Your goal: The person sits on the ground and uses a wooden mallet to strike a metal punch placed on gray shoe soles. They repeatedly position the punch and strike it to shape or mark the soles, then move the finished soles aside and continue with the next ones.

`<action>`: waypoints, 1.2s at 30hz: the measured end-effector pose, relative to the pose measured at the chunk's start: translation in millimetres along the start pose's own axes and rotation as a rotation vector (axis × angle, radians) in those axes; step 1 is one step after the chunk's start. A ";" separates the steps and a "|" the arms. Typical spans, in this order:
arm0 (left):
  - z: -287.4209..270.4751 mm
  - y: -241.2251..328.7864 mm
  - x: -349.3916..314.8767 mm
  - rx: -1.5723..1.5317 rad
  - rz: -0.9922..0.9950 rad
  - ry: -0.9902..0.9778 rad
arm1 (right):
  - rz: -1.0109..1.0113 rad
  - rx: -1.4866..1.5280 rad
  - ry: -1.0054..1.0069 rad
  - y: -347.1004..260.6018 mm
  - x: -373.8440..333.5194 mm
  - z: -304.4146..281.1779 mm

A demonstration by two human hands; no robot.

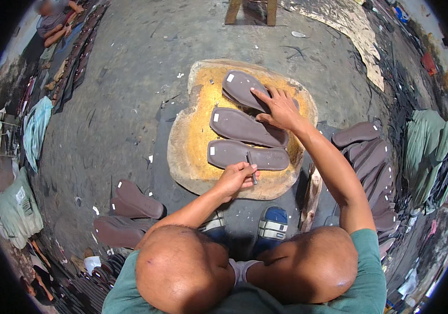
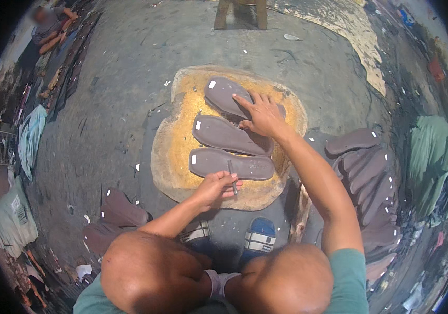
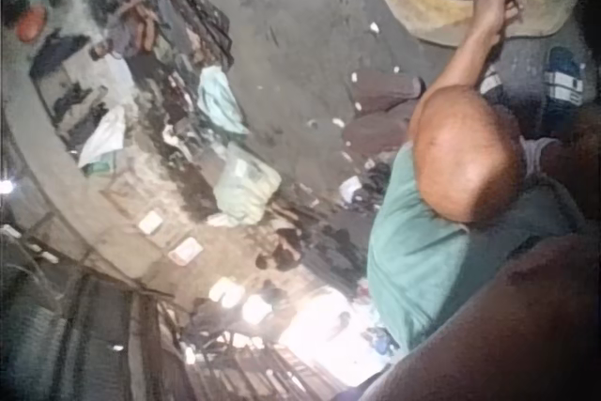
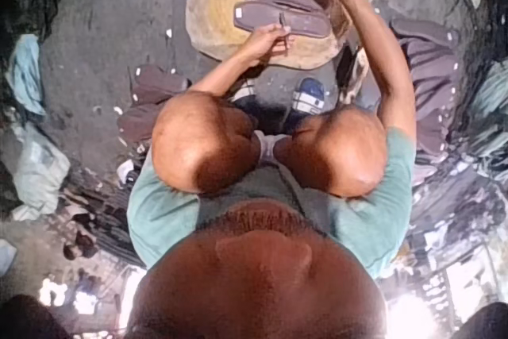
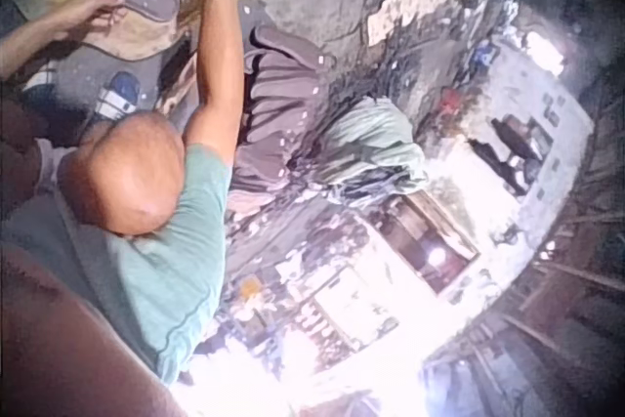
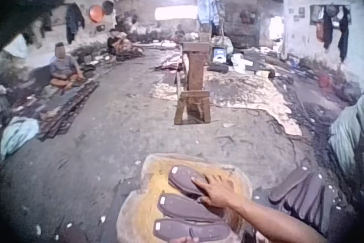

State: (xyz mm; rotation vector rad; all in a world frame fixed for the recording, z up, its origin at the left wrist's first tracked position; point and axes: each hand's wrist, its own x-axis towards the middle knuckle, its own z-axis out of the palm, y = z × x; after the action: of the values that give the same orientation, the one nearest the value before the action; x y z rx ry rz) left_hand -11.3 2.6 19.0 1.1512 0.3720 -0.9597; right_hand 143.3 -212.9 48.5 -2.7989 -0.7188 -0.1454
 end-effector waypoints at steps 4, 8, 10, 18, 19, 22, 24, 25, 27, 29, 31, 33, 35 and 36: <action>-0.7 0.5 2.4 -0.004 0.001 -0.007 | 0.020 0.104 -0.098 -5.5 9.3 11.6; 2.9 -7.7 3.4 -0.054 0.023 -0.010 | -0.032 0.276 -0.071 -5.9 7.3 22.2; 1.6 -11.3 4.1 -0.041 0.015 -0.017 | 0.005 0.308 -0.017 8.1 14.9 19.0; 3.7 -8.7 -4.7 -0.029 0.013 0.005 | 0.135 -0.079 0.025 32.4 33.3 21.7; 3.7 -8.9 -6.1 -0.034 0.014 0.005 | 0.126 -0.075 0.026 34.4 32.8 24.0; 1.7 0.1 -19.0 0.023 0.072 0.013 | 0.098 -0.072 -0.009 36.9 28.4 24.2; -1.1 7.7 -28.1 0.047 0.130 0.086 | 0.069 -0.092 -0.064 34.5 28.2 19.7; -5.0 9.5 -29.6 0.072 0.150 0.112 | 0.055 -0.103 -0.054 34.8 26.0 21.8; -9.7 11.8 -28.3 0.111 0.256 0.194 | 0.013 -0.118 -0.023 30.2 28.0 27.9; -19.1 10.0 -25.7 0.088 0.263 0.206 | 0.049 -0.165 0.066 24.5 19.1 28.2; -32.4 13.1 -26.7 0.112 0.291 0.243 | 0.142 -0.134 0.122 19.7 10.7 22.6; -47.1 18.6 -35.2 0.099 0.383 0.337 | 0.196 0.231 0.290 16.0 -17.8 2.7; -66.0 23.5 -43.3 0.097 0.496 0.406 | 0.378 0.369 0.353 3.0 -75.3 -12.1; -71.2 23.3 -44.4 0.095 0.559 0.414 | 0.545 0.350 0.360 -9.0 -116.3 -24.3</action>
State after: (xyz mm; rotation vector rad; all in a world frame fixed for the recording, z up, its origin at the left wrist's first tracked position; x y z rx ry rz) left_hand -2.9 87.9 35.0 1.4415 0.3087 -0.2490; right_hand 36.5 -265.3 55.6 -2.4266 0.1015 -0.3662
